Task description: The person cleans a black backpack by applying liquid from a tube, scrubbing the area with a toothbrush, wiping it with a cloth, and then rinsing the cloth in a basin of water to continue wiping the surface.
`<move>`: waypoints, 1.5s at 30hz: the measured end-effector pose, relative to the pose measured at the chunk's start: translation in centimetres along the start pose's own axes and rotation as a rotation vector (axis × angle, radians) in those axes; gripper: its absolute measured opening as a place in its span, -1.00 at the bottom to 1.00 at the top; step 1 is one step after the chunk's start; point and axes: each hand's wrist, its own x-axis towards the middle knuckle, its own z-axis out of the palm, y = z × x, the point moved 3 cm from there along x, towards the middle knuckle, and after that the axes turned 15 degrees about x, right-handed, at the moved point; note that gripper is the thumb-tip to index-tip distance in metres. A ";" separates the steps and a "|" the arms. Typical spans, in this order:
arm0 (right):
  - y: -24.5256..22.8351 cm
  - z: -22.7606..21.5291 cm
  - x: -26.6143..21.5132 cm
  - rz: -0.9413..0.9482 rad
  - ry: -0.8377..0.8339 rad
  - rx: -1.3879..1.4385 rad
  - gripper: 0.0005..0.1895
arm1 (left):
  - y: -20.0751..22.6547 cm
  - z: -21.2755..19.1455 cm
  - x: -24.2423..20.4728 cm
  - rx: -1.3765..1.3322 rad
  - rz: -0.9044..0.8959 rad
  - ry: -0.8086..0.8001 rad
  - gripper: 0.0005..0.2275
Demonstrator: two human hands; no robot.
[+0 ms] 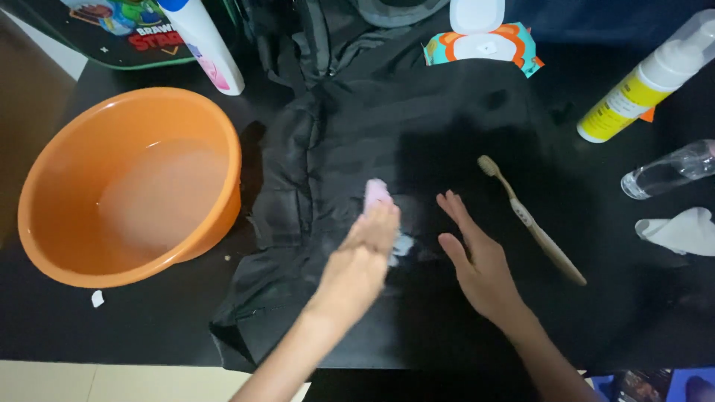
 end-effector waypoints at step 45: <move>1.7 -0.7 0.8 0.176 -0.035 0.038 -0.23 | -30.5 -3.9 2.5 -0.038 -0.448 -0.936 -0.33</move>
